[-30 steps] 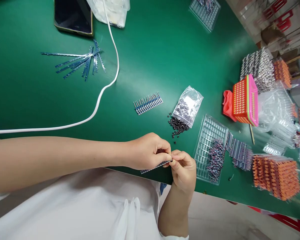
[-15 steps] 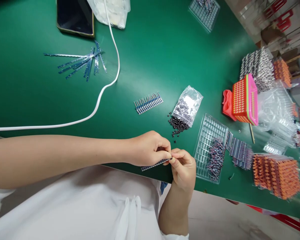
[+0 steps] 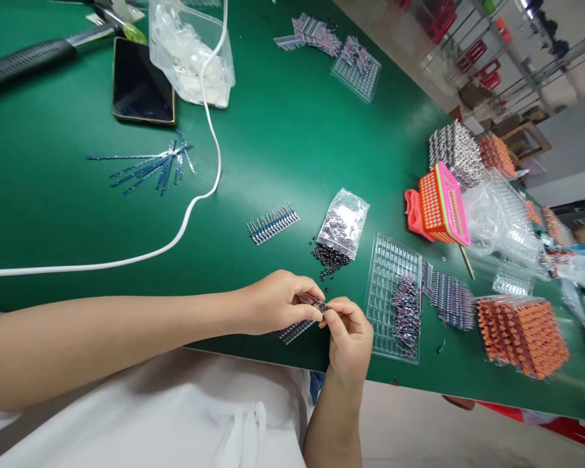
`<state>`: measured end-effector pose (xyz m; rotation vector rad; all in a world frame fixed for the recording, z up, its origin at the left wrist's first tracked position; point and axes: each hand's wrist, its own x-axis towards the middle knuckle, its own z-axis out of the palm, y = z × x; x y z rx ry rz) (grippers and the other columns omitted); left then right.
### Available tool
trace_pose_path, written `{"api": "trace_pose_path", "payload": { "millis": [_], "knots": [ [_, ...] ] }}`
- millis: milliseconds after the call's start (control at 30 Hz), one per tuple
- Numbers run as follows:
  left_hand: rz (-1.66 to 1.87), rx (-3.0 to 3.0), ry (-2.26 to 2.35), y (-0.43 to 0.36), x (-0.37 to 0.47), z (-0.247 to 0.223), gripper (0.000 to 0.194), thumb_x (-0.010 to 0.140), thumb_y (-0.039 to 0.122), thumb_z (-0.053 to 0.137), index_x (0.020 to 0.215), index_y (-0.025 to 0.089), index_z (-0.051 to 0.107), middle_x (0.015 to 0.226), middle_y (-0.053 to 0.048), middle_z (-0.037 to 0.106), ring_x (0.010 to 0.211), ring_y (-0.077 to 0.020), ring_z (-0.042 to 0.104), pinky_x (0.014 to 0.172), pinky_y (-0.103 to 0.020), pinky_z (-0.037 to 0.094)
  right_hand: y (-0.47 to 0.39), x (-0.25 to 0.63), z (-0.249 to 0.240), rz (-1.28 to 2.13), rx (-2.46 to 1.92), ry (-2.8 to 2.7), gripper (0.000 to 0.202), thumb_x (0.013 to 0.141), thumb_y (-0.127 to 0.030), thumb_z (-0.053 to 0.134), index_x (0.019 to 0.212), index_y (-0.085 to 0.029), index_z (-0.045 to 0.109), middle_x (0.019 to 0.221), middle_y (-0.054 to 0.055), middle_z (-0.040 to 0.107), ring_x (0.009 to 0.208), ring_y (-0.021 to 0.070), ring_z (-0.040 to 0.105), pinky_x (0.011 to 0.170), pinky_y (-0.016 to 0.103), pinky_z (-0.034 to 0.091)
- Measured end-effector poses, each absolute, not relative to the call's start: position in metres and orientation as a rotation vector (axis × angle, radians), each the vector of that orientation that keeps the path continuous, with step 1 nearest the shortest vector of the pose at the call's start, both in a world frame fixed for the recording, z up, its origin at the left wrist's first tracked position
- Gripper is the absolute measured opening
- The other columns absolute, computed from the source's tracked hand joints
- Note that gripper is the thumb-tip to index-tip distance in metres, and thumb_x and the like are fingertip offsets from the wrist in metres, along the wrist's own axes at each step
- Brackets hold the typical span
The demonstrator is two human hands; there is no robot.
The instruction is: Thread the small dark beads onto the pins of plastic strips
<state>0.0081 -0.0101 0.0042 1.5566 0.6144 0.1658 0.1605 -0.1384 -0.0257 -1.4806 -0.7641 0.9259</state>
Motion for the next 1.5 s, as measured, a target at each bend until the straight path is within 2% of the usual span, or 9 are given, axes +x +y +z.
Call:
{"api": "trace_pose_path", "payload": {
  "millis": [100, 300, 633, 767, 867, 967, 1067, 1267, 1500],
  "knots": [
    [0.157, 1.523, 0.641, -0.01, 0.008, 0.004, 0.024, 0.083, 0.032, 0.065, 0.097, 0.016, 0.074, 0.088, -0.005, 0.078, 0.078, -0.0176, 0.068, 0.069, -0.024, 0.049, -0.139, 0.16, -0.027, 0.918, -1.474, -0.741, 0.011, 0.081, -0.029, 0.074, 0.083, -0.02, 0.07, 0.079, -0.001, 0.062, 0.061, 0.0096, 0.058, 0.057, 0.023, 0.049],
    [0.144, 1.591, 0.607, -0.011, 0.007, 0.007, 0.024, 0.089, 0.033, 0.057, 0.085, 0.016, 0.074, 0.07, 0.0, 0.068, 0.065, -0.0127, 0.056, 0.059, -0.02, 0.041, -0.137, 0.159, -0.026, 1.044, -1.406, -0.651, 0.015, 0.079, -0.032, 0.076, 0.082, -0.019, 0.07, 0.078, -0.002, 0.062, 0.058, 0.0078, 0.057, 0.056, 0.021, 0.047],
    [0.109, 1.726, 0.41, -0.011, 0.004, 0.009, 0.025, 0.092, 0.033, 0.054, 0.087, 0.018, 0.073, 0.077, 0.0, 0.068, 0.07, -0.0128, 0.058, 0.064, -0.02, 0.042, -0.135, 0.16, -0.02, 1.153, -1.326, -0.635, 0.027, 0.07, -0.043, 0.079, 0.073, -0.019, 0.068, 0.068, -0.002, 0.06, 0.048, 0.0083, 0.053, 0.045, 0.021, 0.043],
    [0.088, 1.67, 0.43, -0.013, 0.005, 0.008, 0.025, 0.091, 0.036, 0.055, 0.086, 0.018, 0.072, 0.075, 0.0, 0.068, 0.069, -0.0136, 0.058, 0.063, -0.021, 0.042, -0.146, 0.164, -0.018, 0.937, -1.632, -0.809, 0.031, 0.076, -0.052, 0.071, 0.074, -0.021, 0.069, 0.067, -0.001, 0.062, 0.049, 0.0123, 0.056, 0.047, 0.026, 0.047],
    [0.097, 1.59, 0.567, -0.012, 0.007, 0.007, 0.028, 0.089, 0.041, 0.056, 0.083, 0.017, 0.069, 0.074, -0.001, 0.068, 0.07, -0.0155, 0.058, 0.065, -0.023, 0.043, -0.16, 0.187, -0.007, 0.701, -1.805, -0.81, 0.025, 0.077, -0.047, 0.073, 0.078, -0.023, 0.071, 0.067, -0.002, 0.063, 0.054, 0.0149, 0.057, 0.051, 0.027, 0.047],
    [0.115, 1.507, 0.666, -0.01, 0.009, 0.005, 0.03, 0.087, 0.045, 0.057, 0.083, 0.017, 0.068, 0.075, -0.001, 0.068, 0.07, -0.0166, 0.058, 0.064, -0.025, 0.043, -0.17, 0.236, 0.009, 0.321, -1.986, -0.744, 0.026, 0.077, -0.044, 0.074, 0.09, -0.022, 0.073, 0.079, 0.001, 0.069, 0.071, 0.0179, 0.061, 0.065, 0.029, 0.049],
    [0.134, 1.469, 0.688, -0.009, 0.01, 0.004, 0.03, 0.086, 0.046, 0.057, 0.083, 0.017, 0.067, 0.075, -0.001, 0.067, 0.07, -0.0168, 0.057, 0.064, -0.026, 0.043, -0.169, 0.297, 0.019, 0.009, -2.192, -0.76, 0.038, 0.077, -0.051, 0.071, 0.094, -0.017, 0.073, 0.087, 0.007, 0.073, 0.08, 0.0212, 0.065, 0.078, 0.032, 0.049],
    [0.182, 1.494, 0.689, -0.006, 0.011, -0.006, 0.029, 0.085, 0.044, 0.058, 0.084, 0.016, 0.067, 0.077, -0.002, 0.067, 0.072, -0.0172, 0.057, 0.066, -0.027, 0.042, -0.151, 0.366, 0.01, -0.095, -2.468, -1.071, 0.062, 0.079, -0.068, 0.054, 0.093, -0.012, 0.076, 0.092, 0.017, 0.075, 0.08, 0.0264, 0.067, 0.081, 0.041, 0.05],
    [0.22, 1.482, 0.752, -0.004, 0.011, -0.007, 0.03, 0.086, 0.045, 0.059, 0.083, 0.016, 0.066, 0.074, -0.001, 0.065, 0.071, -0.0166, 0.055, 0.065, -0.027, 0.04, -0.164, 0.285, 0.018, -0.226, -2.318, -1.238, 0.039, 0.09, -0.05, 0.056, 0.103, -0.018, 0.074, 0.099, 0.012, 0.074, 0.082, 0.023, 0.067, 0.074, 0.035, 0.051]
  ]
}}
